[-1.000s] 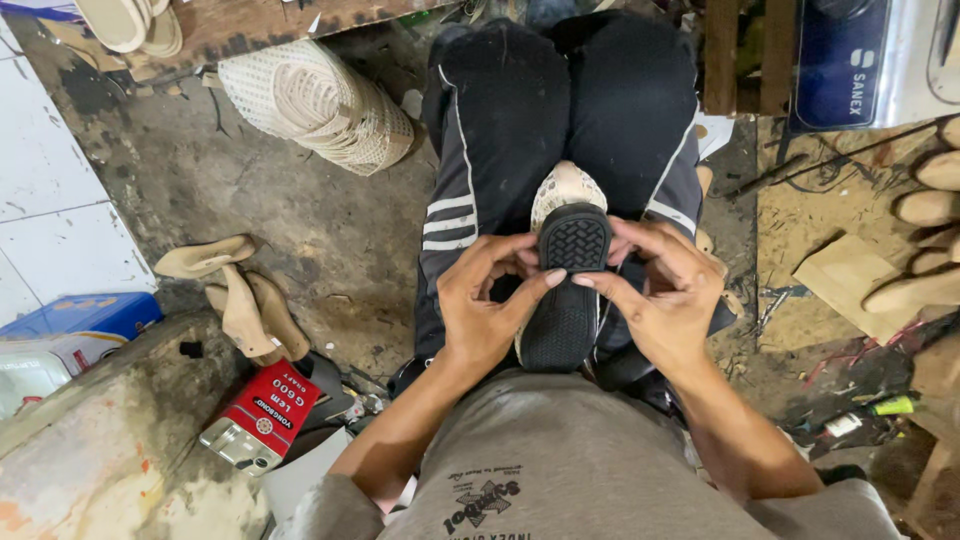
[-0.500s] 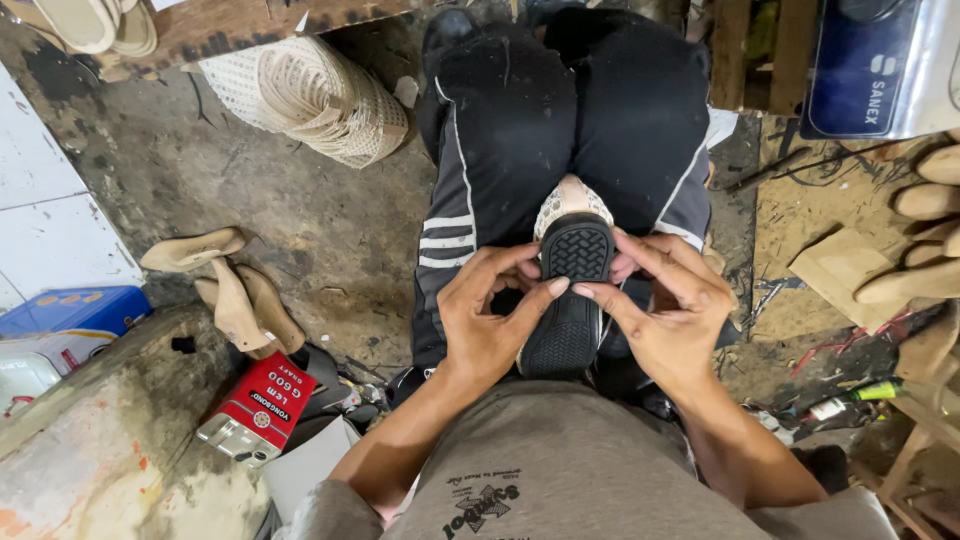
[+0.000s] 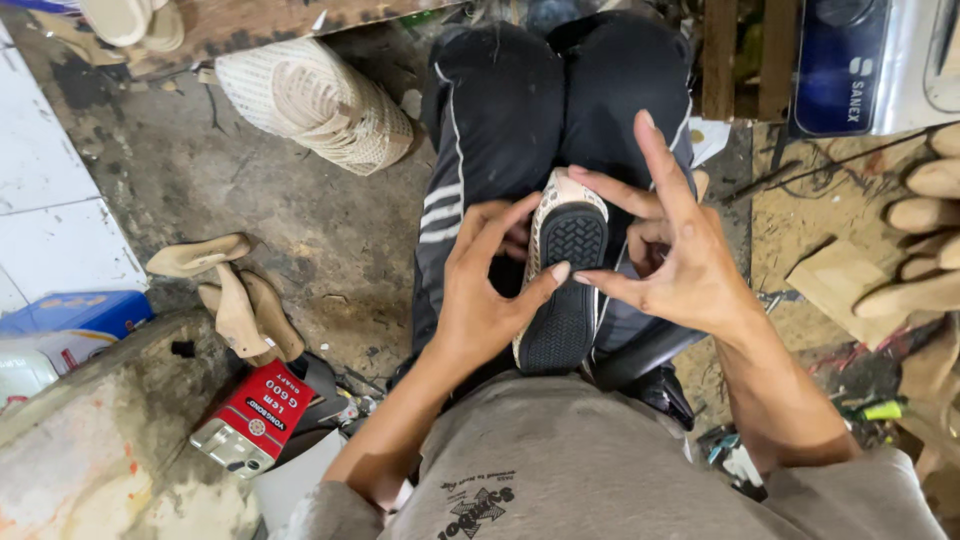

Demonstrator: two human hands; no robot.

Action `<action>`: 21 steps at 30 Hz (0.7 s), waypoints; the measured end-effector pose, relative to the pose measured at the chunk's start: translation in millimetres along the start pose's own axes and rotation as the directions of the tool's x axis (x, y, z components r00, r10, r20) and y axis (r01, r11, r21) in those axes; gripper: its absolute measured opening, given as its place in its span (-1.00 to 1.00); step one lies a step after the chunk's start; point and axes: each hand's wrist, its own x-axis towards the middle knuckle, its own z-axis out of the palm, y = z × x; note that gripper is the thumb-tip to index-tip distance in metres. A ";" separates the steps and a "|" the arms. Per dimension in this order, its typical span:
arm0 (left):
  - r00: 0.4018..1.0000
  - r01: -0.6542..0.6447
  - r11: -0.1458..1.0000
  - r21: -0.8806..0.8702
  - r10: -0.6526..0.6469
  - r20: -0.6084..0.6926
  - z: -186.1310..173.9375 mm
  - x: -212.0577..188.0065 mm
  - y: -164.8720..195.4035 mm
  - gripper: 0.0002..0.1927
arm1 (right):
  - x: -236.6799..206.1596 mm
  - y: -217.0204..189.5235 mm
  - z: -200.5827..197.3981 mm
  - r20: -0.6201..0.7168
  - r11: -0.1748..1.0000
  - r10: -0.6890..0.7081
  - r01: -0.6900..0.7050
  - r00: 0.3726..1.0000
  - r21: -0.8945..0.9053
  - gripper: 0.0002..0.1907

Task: The person sits on the workshop floor and works on woven slip-on shoes, holding an upper over a sole and tapping and pressing the edges with a hammer to seat the upper onto the sole. They turn the shoe over to check the fit, place finished shoes on a wooden shelf rack, and take another shoe to repeat the process.

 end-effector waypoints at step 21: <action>0.851 -0.518 0.844 -0.141 0.525 0.020 -6.8 -5.7 82.9 -0.42 | -75.2 -85.6 13.5 -0.404 0.804 -0.574 0.584 0.713 -0.112 0.08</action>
